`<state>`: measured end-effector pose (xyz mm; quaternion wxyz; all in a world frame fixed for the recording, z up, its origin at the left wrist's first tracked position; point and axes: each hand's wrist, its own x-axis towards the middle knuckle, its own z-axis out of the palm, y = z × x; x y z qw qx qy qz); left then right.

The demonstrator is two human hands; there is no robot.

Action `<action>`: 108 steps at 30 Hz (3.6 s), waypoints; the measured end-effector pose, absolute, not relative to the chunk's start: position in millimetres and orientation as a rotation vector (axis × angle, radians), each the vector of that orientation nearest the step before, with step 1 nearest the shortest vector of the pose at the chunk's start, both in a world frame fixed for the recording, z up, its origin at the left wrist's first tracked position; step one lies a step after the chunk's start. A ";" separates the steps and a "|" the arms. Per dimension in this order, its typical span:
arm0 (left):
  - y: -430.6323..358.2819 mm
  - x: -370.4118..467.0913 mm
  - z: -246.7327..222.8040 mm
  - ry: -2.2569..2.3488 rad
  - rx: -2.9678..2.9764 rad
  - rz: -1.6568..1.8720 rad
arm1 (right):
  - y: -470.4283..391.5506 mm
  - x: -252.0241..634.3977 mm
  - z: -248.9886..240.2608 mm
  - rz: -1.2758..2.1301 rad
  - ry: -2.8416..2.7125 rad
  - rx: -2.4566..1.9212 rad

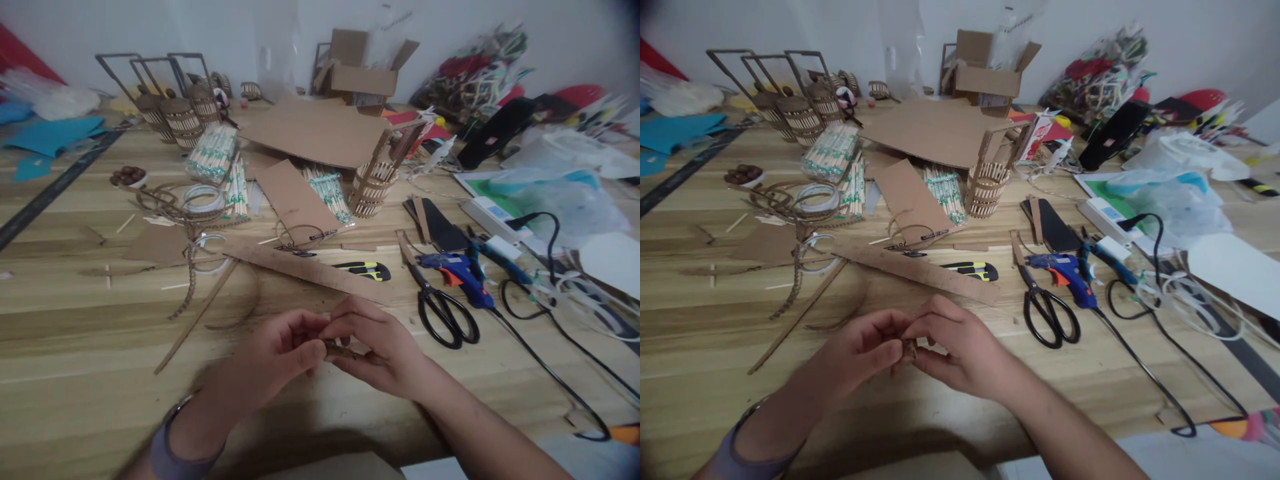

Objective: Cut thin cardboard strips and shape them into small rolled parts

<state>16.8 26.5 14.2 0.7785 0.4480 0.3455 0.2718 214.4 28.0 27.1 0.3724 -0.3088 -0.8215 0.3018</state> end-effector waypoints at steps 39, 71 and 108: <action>20.2 11.5 28.8 1.071 1.702 0.840 | 22.7 211.2 35.2 0.674 -1.952 -0.901; 11.5 20.8 20.1 1.153 1.799 0.973 | 19.4 199.7 22.0 0.635 -1.795 -1.051; 14.8 -0.8 28.5 1.146 1.327 0.928 | 27.2 182.1 28.5 0.949 -1.843 -1.053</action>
